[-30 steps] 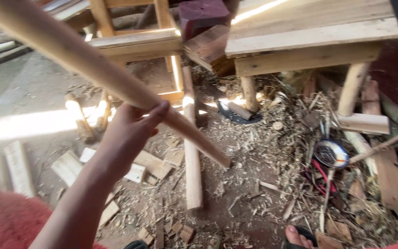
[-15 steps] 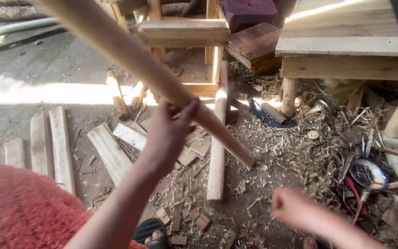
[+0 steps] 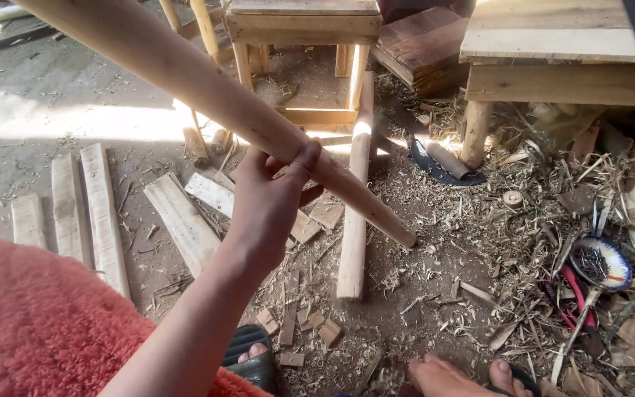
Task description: The person is using a curved blade to shave and shape a wooden stick, likely for furniture components.
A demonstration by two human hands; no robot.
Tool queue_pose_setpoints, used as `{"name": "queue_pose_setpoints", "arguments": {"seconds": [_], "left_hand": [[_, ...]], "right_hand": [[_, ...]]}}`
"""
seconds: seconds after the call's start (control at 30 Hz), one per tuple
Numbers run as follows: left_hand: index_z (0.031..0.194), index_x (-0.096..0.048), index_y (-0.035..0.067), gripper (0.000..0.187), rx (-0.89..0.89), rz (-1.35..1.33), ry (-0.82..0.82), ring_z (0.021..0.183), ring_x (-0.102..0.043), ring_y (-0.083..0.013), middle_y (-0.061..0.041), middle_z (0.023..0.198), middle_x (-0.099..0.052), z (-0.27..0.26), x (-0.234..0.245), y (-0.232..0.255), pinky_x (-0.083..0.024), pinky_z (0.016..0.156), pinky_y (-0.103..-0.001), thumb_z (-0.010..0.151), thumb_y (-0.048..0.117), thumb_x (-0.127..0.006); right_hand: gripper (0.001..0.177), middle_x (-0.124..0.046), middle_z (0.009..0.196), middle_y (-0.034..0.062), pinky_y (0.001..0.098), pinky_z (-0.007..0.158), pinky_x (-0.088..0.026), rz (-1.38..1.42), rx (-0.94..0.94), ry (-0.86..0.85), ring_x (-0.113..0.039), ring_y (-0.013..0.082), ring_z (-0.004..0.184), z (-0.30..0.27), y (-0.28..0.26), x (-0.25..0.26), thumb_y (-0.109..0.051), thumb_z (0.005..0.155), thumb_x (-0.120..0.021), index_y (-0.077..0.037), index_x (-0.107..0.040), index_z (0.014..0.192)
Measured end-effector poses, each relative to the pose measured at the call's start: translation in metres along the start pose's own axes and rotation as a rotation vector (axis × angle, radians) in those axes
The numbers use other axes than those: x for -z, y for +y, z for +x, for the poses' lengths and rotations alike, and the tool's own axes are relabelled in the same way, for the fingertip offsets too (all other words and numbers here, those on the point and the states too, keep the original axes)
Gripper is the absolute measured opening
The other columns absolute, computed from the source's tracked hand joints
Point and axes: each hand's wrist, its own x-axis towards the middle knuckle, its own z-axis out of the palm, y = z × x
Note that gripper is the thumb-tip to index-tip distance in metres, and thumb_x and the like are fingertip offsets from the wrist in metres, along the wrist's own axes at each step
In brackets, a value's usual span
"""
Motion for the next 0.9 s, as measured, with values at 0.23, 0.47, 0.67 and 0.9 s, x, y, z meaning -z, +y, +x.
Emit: {"name": "queue_pose_setpoints", "arguments": {"seconds": [0.23, 0.47, 0.67, 0.9], "left_hand": [[0.118, -0.053, -0.009, 0.035, -0.176, -0.137, -0.048, 0.095, -0.074, -0.0283, -0.018, 0.104, -0.066, 0.006, 0.003, -0.003, -0.068, 0.093, -0.035, 0.092, 0.014, -0.059], [0.108, -0.061, -0.008, 0.033, -0.086, 0.032, -0.254, 0.051, -0.04, -0.0103, -0.009, 0.075, -0.054, 0.004, -0.012, -0.014, -0.04, 0.041, -0.021, 0.089, 0.018, -0.067], [0.144, -0.036, -0.003, 0.083, -0.475, -0.289, -0.176, 0.129, -0.056, -0.0382, -0.025, 0.141, -0.055, 0.005, -0.016, 0.012, -0.044, 0.115, -0.053, 0.079, 0.032, -0.074], [0.111, -0.056, 0.001, 0.055, -0.32, -0.578, 0.039, 0.095, -0.055, -0.0224, -0.011, 0.096, -0.057, 0.005, -0.022, 0.034, -0.045, 0.093, -0.039, 0.072, 0.035, -0.073]], "right_hand": [[0.042, -0.067, 0.099, 0.0007, 0.0135, 0.058, -0.051, 0.576, 0.083, 0.286, -0.059, 0.0055, 0.066, 0.028, 0.029, 0.046, -0.02, 0.085, -0.064, -0.013, -0.053, 0.125], [0.043, -0.069, 0.089, 0.0166, 0.0269, 0.04, -0.035, 0.907, 0.025, 0.98, -0.042, 0.0178, 0.046, -0.035, 0.055, 0.105, 0.0, 0.096, -0.049, -0.017, -0.05, 0.135], [0.041, -0.066, 0.078, 0.0109, 0.0248, 0.038, -0.038, 0.912, 0.223, 1.071, -0.045, 0.0168, 0.044, -0.047, 0.032, 0.109, -0.001, 0.094, -0.052, -0.013, -0.052, 0.133], [0.042, -0.044, 0.109, 0.0143, 0.0272, 0.039, -0.04, 0.938, 0.287, 0.957, -0.045, 0.0178, 0.045, -0.016, 0.016, 0.134, 0.006, 0.089, -0.047, -0.009, -0.038, 0.127]]}}
